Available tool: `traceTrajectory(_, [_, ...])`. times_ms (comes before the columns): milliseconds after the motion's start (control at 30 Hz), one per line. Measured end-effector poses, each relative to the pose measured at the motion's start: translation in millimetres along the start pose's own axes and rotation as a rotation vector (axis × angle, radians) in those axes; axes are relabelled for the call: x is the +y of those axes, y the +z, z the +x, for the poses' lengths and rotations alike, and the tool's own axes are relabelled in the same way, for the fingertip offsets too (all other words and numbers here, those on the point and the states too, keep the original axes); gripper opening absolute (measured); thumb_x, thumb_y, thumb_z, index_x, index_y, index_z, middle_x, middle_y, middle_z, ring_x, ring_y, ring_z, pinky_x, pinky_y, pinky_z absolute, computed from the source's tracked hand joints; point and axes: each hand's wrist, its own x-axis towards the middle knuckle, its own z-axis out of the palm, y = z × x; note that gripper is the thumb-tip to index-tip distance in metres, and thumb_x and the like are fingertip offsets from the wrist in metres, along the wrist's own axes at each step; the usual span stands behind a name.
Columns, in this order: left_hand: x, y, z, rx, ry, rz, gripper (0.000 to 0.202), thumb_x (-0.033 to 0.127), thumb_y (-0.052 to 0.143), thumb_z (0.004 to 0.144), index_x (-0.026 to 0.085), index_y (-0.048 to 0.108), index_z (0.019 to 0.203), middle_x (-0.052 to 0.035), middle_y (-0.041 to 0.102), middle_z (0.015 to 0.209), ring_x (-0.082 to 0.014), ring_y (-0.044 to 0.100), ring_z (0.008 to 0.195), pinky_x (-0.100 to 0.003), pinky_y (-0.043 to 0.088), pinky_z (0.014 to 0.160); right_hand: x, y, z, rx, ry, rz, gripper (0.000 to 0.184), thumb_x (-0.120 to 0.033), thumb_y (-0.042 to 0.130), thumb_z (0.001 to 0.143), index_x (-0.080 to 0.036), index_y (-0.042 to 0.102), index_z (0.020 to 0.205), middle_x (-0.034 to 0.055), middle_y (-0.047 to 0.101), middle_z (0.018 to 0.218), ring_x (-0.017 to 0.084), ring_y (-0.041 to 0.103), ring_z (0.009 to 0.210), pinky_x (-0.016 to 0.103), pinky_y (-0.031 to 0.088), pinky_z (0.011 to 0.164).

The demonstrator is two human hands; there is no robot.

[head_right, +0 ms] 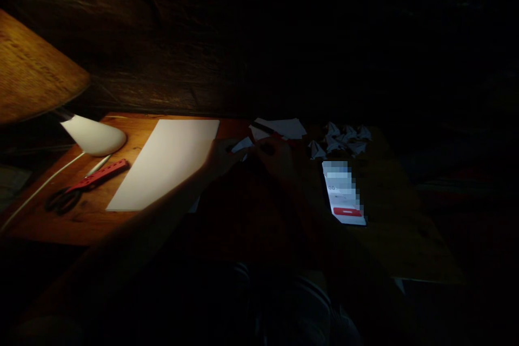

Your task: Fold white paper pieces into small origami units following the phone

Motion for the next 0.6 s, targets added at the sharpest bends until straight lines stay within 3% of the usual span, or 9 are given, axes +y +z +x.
traceTrajectory(233, [-1.9,2.0,1.9,-0.024,0.022,-0.092,0.032,0.044,0.071,0.082,0.017,0.065,0.066,0.0033,0.054,0.06,-0.0106,0.044,0.058,-0.023,0.032,0.054,-4.3,-7.1,1.3,-0.056,0.006,0.051,0.011,-0.032,0.076,0.078,-0.024,0.071,0.075,0.002,0.075,0.084,0.021,0.067,0.086,0.035,0.054,0.08])
traceTrajectory(400, [2.3,2.5,2.5,0.001,0.03,-0.105,0.033,0.045,0.073,0.082,0.017,0.066,0.067,0.0026,0.055,0.06,-0.0109,0.046,0.058,-0.023,0.033,0.053,-13.0,-10.5,-2.2,-0.074,0.053,0.063,0.013,-0.036,0.075,0.081,-0.024,0.072,0.077,0.002,0.074,0.085,0.021,0.067,0.085,0.034,0.053,0.078])
traceTrajectory(600, [5.1,0.1,2.7,0.002,-0.048,-0.132,0.029,0.041,0.076,0.079,0.017,0.066,0.066,0.0021,0.057,0.059,-0.0112,0.049,0.058,-0.023,0.034,0.052,-2.5,-7.1,2.5,-0.025,0.112,0.139,0.026,-0.045,0.08,0.076,-0.023,0.066,0.072,0.0019,0.071,0.078,0.02,0.064,0.079,0.035,0.053,0.077])
